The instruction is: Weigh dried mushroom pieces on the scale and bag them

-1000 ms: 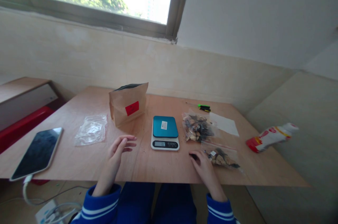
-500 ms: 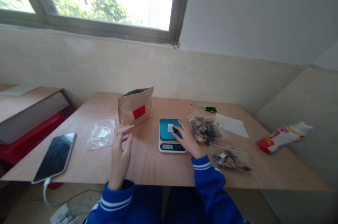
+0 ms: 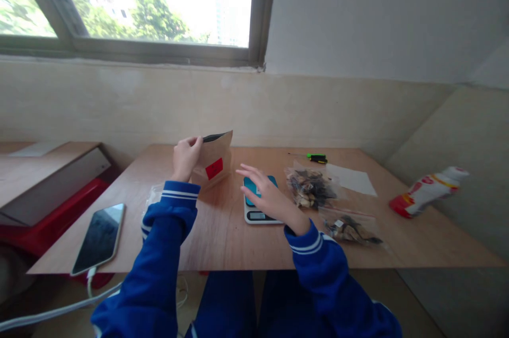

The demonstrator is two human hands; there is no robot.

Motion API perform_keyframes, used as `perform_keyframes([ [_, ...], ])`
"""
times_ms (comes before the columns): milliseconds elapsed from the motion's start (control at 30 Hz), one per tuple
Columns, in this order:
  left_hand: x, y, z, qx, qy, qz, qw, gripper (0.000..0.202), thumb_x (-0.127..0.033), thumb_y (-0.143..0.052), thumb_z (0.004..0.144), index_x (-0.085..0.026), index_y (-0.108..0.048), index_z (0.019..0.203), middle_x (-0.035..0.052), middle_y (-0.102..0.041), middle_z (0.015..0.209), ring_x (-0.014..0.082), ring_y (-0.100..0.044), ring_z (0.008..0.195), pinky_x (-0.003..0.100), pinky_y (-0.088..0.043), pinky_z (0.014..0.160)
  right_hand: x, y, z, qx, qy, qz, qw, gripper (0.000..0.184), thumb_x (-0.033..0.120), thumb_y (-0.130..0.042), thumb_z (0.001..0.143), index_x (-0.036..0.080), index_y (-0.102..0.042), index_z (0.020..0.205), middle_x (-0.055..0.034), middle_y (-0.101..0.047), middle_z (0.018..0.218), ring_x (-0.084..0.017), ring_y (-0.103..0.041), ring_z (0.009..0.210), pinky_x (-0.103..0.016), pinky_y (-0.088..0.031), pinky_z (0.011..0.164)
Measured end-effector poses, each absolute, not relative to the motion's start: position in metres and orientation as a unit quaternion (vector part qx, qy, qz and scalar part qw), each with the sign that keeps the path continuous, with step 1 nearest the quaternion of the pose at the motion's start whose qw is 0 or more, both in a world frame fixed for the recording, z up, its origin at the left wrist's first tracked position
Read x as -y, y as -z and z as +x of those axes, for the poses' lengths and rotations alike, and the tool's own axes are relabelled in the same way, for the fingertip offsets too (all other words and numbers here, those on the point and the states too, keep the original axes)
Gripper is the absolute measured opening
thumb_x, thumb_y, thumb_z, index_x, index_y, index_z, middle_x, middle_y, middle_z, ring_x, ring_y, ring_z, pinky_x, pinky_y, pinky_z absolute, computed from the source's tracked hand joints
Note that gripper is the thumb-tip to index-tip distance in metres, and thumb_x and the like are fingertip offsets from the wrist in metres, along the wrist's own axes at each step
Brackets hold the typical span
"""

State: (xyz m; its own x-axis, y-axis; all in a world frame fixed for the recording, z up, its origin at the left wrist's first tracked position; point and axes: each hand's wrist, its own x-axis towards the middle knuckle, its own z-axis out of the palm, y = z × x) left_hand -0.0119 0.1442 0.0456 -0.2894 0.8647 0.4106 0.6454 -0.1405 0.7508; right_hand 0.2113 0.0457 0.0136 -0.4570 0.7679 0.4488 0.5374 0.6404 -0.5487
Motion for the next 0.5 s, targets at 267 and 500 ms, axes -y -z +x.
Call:
perform_keyframes([
  [267, -0.075, -0.013, 0.016, -0.616, -0.469, 0.630, 0.066, 0.041, -0.047, -0.045, 0.090, -0.021, -0.075, 0.099, 0.0109, -0.076, 0.099, 0.0268, -0.070, 0.088, 0.031, -0.047, 0.074, -0.072, -0.014, 0.164, 0.881, -0.002, -0.352, 0.318, 0.035, 0.009, -0.032, 0.093, 0.010, -0.055, 0.119, -0.0162, -0.055, 0.128, -0.024, -0.044, 0.130, -0.042, -0.031, 0.115],
  [500, -0.041, 0.025, 0.026, -0.614, -0.536, 0.575, 0.072, 0.038, -0.045, -0.043, 0.093, -0.025, -0.070, 0.111, 0.0079, -0.073, 0.109, 0.0249, -0.068, 0.098, 0.036, -0.046, 0.088, -0.027, -0.005, 0.176, 0.870, -0.124, -0.409, 0.245, 0.019, 0.007, -0.041, 0.088, 0.013, -0.059, 0.090, -0.0115, -0.065, 0.086, -0.025, -0.063, 0.085, -0.038, -0.048, 0.081],
])
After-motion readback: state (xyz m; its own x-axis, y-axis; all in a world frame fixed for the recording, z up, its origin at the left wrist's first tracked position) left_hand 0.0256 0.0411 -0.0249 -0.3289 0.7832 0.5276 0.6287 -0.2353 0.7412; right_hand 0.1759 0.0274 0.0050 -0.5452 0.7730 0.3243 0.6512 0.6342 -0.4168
